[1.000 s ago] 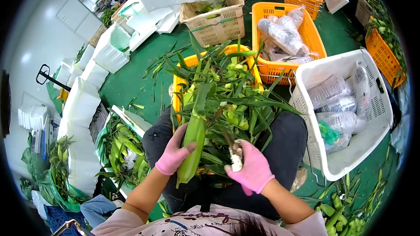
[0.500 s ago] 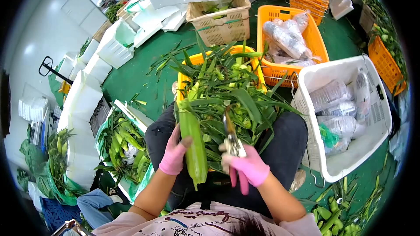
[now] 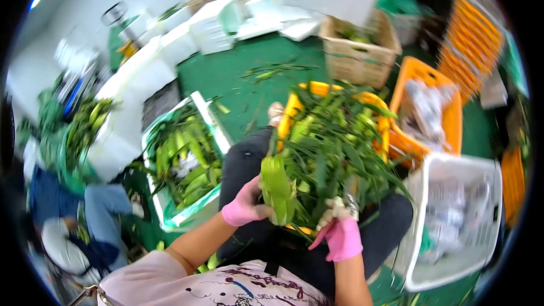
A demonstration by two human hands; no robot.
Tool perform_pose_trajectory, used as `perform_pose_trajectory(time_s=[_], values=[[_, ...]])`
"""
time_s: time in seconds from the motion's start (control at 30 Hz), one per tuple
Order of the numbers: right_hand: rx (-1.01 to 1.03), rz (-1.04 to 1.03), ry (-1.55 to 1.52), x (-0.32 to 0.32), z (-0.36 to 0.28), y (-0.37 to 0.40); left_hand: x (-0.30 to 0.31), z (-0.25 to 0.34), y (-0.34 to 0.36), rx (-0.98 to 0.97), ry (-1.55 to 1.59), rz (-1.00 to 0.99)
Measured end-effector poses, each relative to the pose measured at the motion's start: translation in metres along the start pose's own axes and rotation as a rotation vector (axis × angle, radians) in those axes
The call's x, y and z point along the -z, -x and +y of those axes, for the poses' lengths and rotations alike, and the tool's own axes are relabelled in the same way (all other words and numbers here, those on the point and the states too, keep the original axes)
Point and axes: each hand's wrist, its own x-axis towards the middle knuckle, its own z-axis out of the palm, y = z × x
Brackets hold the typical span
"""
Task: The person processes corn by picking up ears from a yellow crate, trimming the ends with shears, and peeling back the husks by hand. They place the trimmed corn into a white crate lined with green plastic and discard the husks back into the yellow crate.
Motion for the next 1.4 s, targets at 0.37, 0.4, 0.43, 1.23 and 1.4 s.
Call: perform_pose_trajectory(time_s=[0.37,0.4,0.43,1.23,1.4], values=[[-0.501,-0.508,0.341,0.039,0.055,0.061,0.078,0.002,0.353,-0.115,0.726,1.343],[-0.517,-0.569,0.32,0.043,0.054,0.059,0.074,-0.006,0.412,-0.144,0.667,1.61],[-0.547,-0.602,0.297,0.043,0.054,0.054,0.064,-0.022,0.487,-0.17,0.603,1.817],[-0.707,-0.161,0.253,0.006,0.071,0.005,0.296,-0.01,0.023,0.278,-0.327,1.337],[-0.74,-0.16,0.3,-0.005,0.076,-0.02,0.388,-0.122,0.035,0.84,-0.937,1.752]])
